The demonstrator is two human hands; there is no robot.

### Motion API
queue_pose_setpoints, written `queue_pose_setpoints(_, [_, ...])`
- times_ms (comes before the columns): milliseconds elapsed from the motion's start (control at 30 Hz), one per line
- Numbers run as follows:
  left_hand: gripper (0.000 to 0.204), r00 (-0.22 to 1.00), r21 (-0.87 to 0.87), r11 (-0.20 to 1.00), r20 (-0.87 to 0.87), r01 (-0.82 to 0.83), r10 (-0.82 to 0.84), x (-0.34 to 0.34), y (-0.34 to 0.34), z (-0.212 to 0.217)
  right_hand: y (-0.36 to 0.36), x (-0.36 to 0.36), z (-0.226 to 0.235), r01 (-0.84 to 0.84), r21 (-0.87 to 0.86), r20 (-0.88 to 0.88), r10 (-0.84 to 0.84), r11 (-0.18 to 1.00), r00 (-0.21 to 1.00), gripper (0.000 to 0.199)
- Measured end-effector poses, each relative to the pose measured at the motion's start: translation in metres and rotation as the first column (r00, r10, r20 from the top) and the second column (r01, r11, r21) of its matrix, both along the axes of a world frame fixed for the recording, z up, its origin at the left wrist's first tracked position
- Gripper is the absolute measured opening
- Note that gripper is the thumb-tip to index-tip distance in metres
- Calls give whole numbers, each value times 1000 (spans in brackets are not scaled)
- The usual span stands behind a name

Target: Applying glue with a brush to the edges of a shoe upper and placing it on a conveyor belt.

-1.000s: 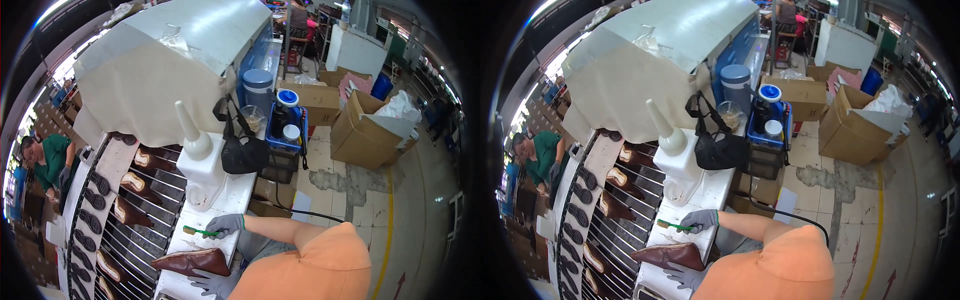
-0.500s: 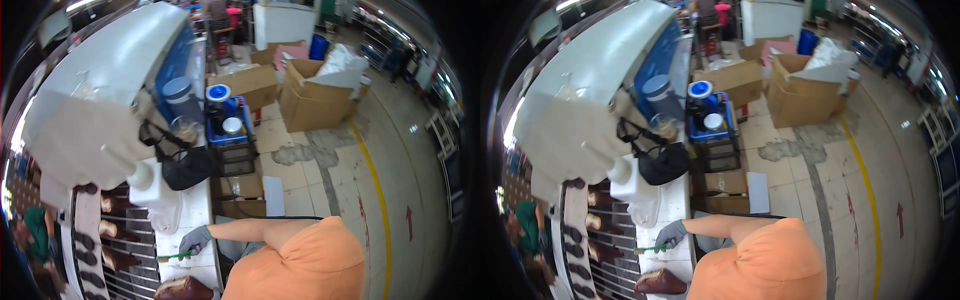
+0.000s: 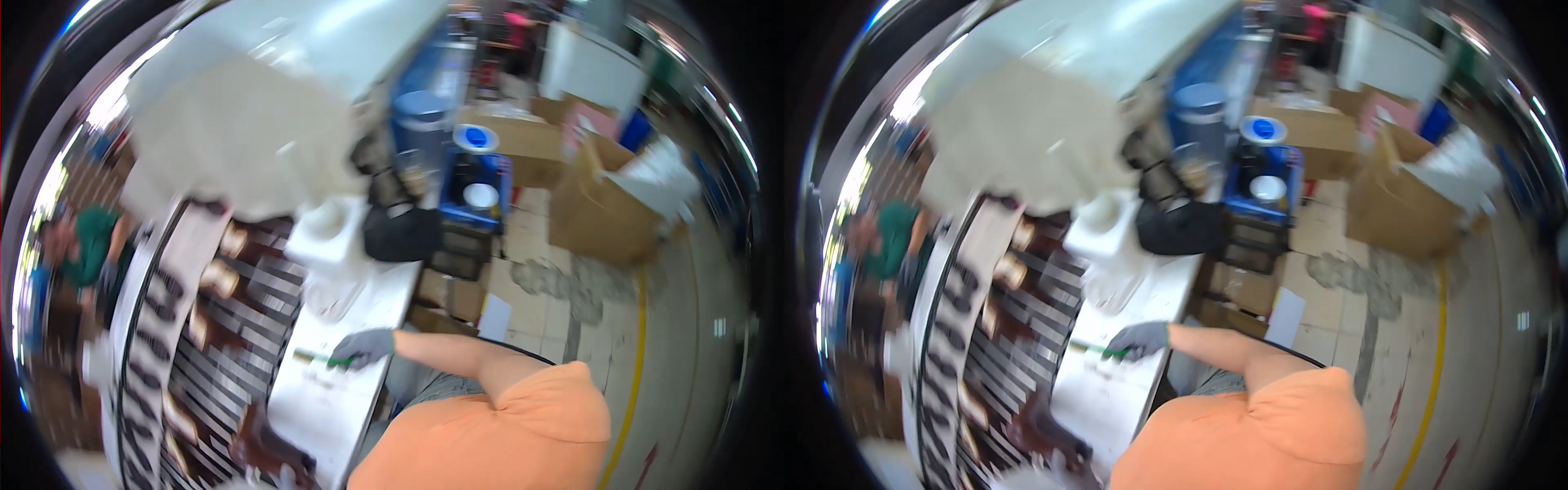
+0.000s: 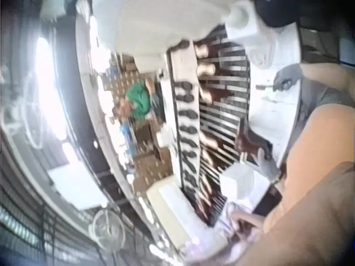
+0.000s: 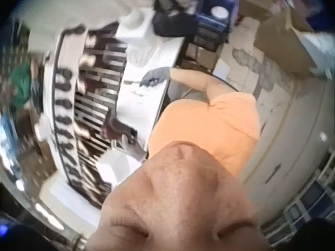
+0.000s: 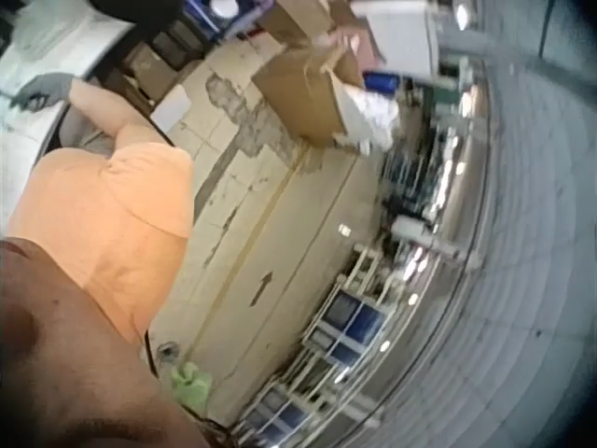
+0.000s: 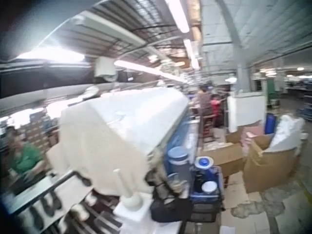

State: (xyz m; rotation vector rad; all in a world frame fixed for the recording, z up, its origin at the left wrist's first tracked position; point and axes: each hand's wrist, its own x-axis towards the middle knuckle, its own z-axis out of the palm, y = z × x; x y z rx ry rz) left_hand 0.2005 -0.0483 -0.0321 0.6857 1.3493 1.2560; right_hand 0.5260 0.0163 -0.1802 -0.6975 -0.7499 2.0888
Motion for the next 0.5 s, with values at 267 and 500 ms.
queue_pose_setpoints(267, [19,790,168,986,607,-17,-90,-67,-2,-48,10,5,5,12,-46,71,-8,999,997,29])
queue_pose_setpoints(500, [71,933,286,956,356,-66,-42,-64,65,-25,13,8,-35,-14,-37,-77,11,999,997,32])
